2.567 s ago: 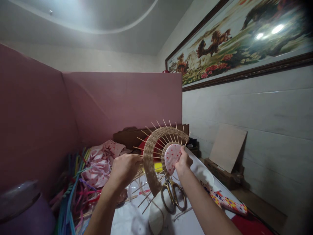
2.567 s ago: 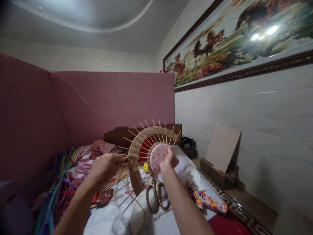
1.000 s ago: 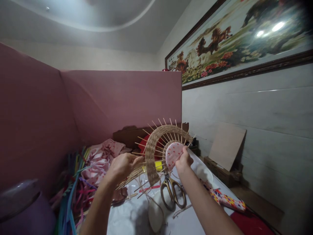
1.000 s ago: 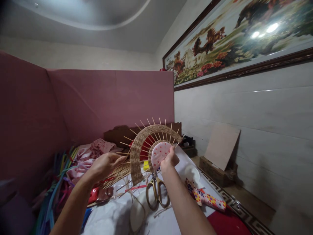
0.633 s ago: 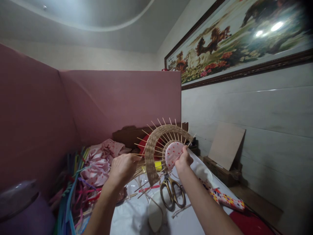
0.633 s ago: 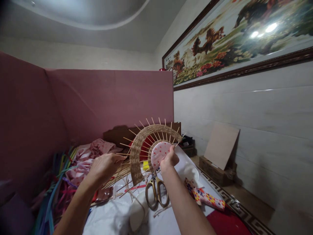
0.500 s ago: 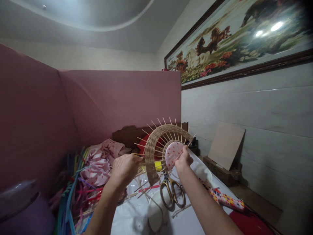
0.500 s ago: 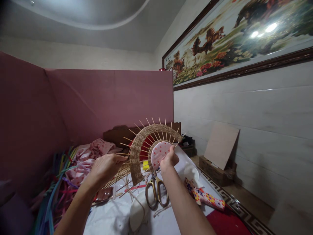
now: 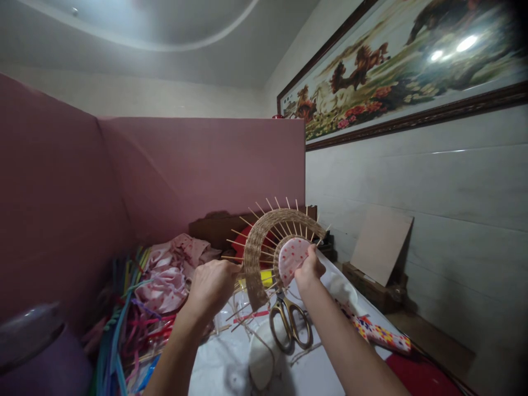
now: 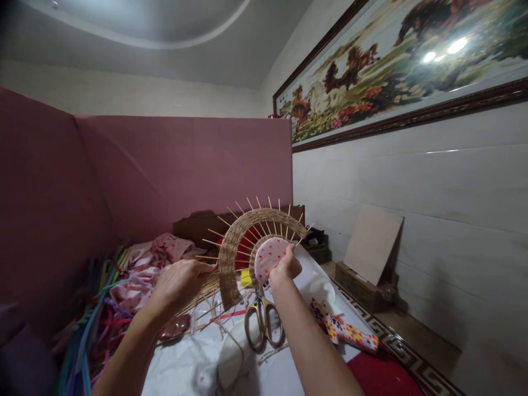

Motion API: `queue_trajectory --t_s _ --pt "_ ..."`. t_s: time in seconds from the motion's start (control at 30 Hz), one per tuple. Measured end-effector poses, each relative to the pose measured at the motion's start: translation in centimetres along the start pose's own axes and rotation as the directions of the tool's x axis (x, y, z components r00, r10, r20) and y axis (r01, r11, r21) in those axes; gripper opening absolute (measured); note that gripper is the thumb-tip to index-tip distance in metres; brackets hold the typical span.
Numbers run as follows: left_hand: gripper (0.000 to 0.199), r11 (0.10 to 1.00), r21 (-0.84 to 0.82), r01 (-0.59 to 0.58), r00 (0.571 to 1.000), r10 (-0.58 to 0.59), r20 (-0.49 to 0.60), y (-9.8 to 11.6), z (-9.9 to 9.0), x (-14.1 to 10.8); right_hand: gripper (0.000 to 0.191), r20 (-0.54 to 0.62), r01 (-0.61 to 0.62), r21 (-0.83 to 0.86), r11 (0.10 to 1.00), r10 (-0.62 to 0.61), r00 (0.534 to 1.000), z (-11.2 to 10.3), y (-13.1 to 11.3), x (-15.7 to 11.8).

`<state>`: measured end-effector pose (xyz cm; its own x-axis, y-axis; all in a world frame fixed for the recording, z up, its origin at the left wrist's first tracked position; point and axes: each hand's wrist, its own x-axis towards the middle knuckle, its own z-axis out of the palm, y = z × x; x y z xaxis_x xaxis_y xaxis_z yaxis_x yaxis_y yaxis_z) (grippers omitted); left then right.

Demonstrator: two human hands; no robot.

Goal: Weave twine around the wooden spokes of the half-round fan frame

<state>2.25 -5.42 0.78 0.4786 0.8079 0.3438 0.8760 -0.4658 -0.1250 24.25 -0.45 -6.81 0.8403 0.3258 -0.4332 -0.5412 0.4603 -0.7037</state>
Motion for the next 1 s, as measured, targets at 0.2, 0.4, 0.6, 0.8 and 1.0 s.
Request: queue_trajectory --t_s 0.2,0.4,0.6,0.8,1.0 --pt "0.028 1.000 -0.014 -0.020 0.999 0.020 -0.030 0.14 -0.44 0.03 0.036 -0.016 -0.021 -0.002 1.000 0.021 1.000 -0.14 -0.54 -0.02" --pt "0.027 0.999 -0.041 -0.036 0.998 0.034 -0.048 -0.30 -0.58 0.11 0.034 -0.021 -0.014 -0.016 1.000 0.013 1.000 -0.16 -0.65 0.26" --pt "0.027 0.996 -0.078 -0.032 0.997 0.026 -0.076 -0.38 -0.43 0.16 0.036 -0.032 -0.035 -0.023 0.999 0.034 0.999 -0.14 -0.69 0.20" --pt "0.026 0.998 -0.056 -0.014 0.999 0.012 -0.031 -0.11 -0.37 0.10 0.035 -0.048 -0.057 -0.009 0.998 0.057 0.997 -0.09 -0.89 0.08" --pt "0.028 0.995 -0.101 -0.025 1.000 0.025 0.005 0.55 -0.39 0.08 0.034 -0.053 -0.066 0.012 0.998 0.067 0.996 -0.05 -0.79 0.22"
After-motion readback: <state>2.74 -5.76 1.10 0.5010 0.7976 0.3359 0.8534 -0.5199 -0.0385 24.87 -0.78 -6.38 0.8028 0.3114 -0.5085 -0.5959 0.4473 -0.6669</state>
